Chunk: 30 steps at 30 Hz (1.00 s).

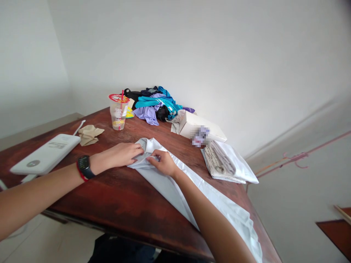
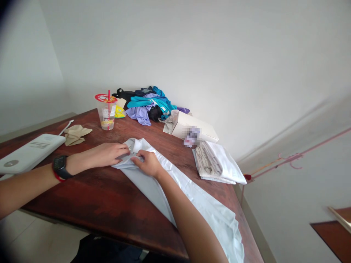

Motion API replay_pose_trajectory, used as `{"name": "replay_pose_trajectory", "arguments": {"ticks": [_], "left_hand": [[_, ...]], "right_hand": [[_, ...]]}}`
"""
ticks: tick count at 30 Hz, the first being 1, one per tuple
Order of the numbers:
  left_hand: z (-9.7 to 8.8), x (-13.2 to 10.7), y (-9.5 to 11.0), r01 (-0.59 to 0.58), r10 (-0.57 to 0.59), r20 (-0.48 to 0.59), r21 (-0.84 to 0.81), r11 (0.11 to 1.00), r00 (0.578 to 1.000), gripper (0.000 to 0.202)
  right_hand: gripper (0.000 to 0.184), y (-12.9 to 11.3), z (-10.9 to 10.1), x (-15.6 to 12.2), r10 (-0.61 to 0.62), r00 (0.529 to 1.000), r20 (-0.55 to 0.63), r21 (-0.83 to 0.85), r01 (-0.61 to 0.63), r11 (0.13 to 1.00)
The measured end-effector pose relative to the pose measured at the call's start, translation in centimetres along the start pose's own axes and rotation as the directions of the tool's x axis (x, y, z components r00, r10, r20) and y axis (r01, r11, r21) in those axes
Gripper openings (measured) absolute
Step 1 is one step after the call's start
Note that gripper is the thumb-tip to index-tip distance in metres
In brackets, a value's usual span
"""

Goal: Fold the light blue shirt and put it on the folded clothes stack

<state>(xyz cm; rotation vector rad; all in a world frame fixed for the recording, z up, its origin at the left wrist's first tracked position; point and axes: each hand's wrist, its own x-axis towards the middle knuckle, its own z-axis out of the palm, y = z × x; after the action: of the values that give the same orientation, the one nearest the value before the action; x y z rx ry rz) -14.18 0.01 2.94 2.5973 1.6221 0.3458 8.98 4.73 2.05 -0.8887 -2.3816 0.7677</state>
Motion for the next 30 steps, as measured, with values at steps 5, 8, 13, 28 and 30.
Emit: {"name": "replay_pose_trajectory", "arguments": {"ticks": [5,8,13,28,30], "left_hand": [[0.8,0.1,0.4,-0.045,0.041,0.036,0.129,0.991,0.999,0.017],[0.9,0.0,0.2,0.044,-0.043,-0.015,0.098,0.994,0.999,0.018],[0.1,0.0,-0.4,0.272,-0.28,-0.181,-0.069,0.96,0.943,0.012],[3.5,-1.4,-1.6,-0.024,-0.003,-0.182,-0.146,0.989,0.983,0.039],[3.3,-1.9,-1.6,-0.051,0.031,-0.169,-0.116,0.992,0.985,0.044]], "right_hand": [[0.016,0.8,0.8,0.8,0.007,1.0,0.007,-0.017,-0.007,1.0],[0.015,0.8,1.2,1.3,0.033,0.999,-0.02,-0.046,-0.034,0.998],[0.011,0.5,1.9,1.8,0.111,0.989,-0.102,-0.103,-0.121,0.987],[0.012,1.2,2.4,2.8,0.053,0.99,-0.131,-0.389,-0.1,0.916],[0.017,0.8,2.2,2.5,0.028,0.989,-0.146,-0.501,-0.098,0.86]]}}
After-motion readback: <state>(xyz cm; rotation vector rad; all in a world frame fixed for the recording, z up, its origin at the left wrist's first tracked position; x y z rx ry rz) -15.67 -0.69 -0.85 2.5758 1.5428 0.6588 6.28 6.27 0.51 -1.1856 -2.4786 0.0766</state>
